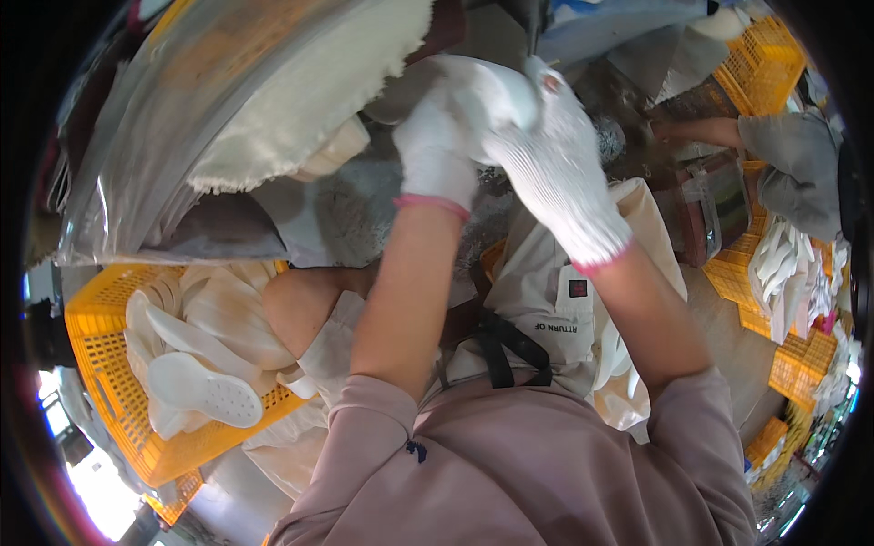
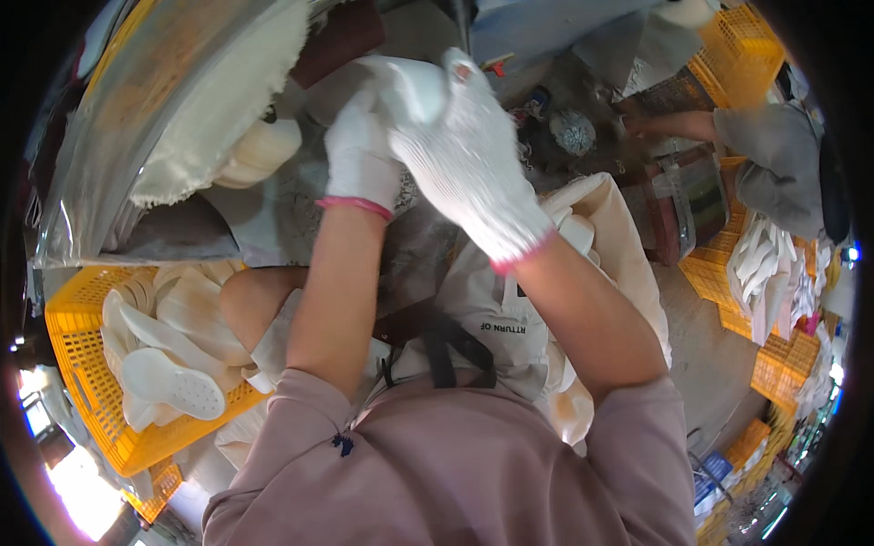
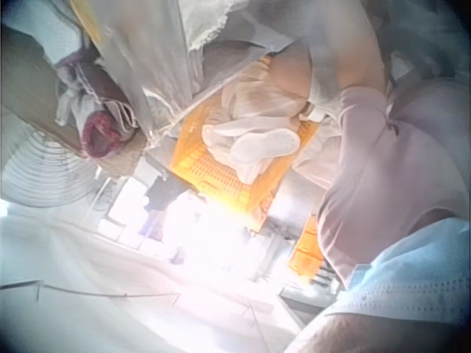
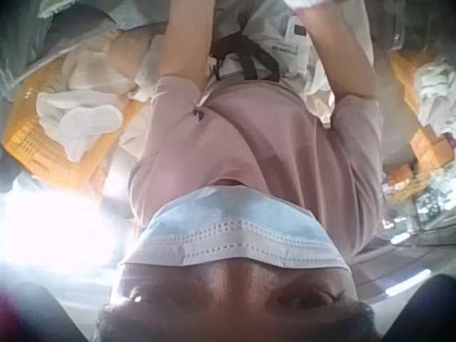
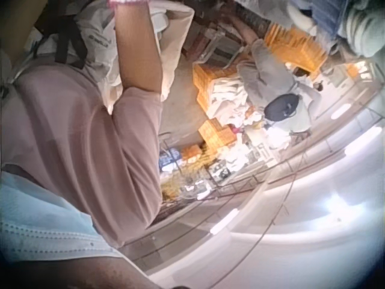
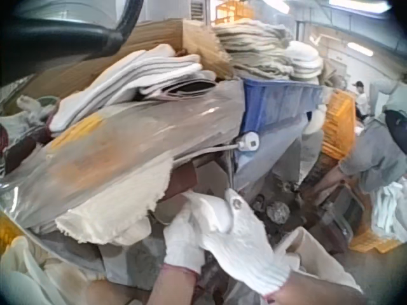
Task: The person sits on the floor and repeatedly wipes white slipper-like objects with a cloth, then places them into a yellow basket. The task continues in a repetitive cycle throughout the clip.
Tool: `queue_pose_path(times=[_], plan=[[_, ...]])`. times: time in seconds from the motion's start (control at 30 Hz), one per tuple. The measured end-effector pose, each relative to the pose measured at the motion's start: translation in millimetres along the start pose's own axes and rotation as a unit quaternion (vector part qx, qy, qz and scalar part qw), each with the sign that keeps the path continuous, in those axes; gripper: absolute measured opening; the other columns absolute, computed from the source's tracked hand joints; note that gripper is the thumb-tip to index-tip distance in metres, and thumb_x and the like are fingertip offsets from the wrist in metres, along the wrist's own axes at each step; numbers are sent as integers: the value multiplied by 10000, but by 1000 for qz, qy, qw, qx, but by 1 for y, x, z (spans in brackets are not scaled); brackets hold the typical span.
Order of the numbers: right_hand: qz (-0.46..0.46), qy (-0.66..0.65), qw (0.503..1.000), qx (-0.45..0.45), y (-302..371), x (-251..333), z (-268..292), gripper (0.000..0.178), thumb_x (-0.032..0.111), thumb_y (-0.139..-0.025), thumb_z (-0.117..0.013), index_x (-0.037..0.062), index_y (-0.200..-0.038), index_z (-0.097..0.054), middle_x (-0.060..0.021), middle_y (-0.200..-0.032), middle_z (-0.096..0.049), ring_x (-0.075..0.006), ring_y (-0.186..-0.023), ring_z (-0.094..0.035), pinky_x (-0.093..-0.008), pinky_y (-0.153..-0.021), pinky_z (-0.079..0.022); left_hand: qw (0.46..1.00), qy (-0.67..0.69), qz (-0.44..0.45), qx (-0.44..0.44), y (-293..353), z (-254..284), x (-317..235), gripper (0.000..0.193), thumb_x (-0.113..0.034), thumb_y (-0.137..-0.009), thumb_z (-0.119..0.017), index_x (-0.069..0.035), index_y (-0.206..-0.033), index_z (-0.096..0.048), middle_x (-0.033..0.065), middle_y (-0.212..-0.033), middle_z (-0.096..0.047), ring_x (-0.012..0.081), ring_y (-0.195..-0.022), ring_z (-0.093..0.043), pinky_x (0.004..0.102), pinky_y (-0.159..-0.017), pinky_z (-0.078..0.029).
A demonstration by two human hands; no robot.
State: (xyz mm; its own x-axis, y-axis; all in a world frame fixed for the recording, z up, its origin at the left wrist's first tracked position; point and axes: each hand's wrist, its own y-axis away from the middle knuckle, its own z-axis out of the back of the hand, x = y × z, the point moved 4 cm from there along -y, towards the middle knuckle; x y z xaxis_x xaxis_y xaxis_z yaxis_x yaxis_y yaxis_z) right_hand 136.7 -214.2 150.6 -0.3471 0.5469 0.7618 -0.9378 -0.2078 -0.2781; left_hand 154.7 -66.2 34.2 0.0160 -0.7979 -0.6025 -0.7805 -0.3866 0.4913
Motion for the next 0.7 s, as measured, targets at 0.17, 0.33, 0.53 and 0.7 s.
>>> queue_pose_path(times=[0.17,0.33,0.53,0.7], plan=[[10,-96,995,-1,-41,1,-34,571,346,-784,-762,-108,-1112,-656,-326,-984,-721,-488,-1015,-718,-492,-882,-577,944,-330,16,9,-34,88,-62,536,-450,-1099,-529,-121,-1517,-588,113,-1512,-618,278,-1402,-558,481,-1153,-437],[-82,-85,990,78,-54,-5,-52,533,351,-796,-702,-110,-1064,-693,-329,-961,-735,-482,-973,-732,-500,-866,-582,605,-790,-98,-20,26,159,-118,599,-457,-1087,-539,-3,-1469,-620,141,-1474,-668,306,-1352,-607,402,-1127,-450],[-130,-32,986,102,-53,-20,-74,543,361,-821,-686,-101,-1105,-674,-330,-1039,-739,-488,-1031,-725,-494,-940,-575,918,-375,-27,125,114,114,-87,416,-95,-903,-829,36,-1262,-667,72,-1088,-751,131,-937,-695,306,-837,-571],[-17,-14,985,170,-14,44,-26,814,458,-840,-737,-114,-1388,-551,-351,-1275,-672,-508,-1195,-669,-484,-1041,-544,964,-256,1,72,97,55,-29,440,-231,-948,-827,19,-1286,-699,64,-1172,-761,133,-1023,-704,311,-930,-568]])
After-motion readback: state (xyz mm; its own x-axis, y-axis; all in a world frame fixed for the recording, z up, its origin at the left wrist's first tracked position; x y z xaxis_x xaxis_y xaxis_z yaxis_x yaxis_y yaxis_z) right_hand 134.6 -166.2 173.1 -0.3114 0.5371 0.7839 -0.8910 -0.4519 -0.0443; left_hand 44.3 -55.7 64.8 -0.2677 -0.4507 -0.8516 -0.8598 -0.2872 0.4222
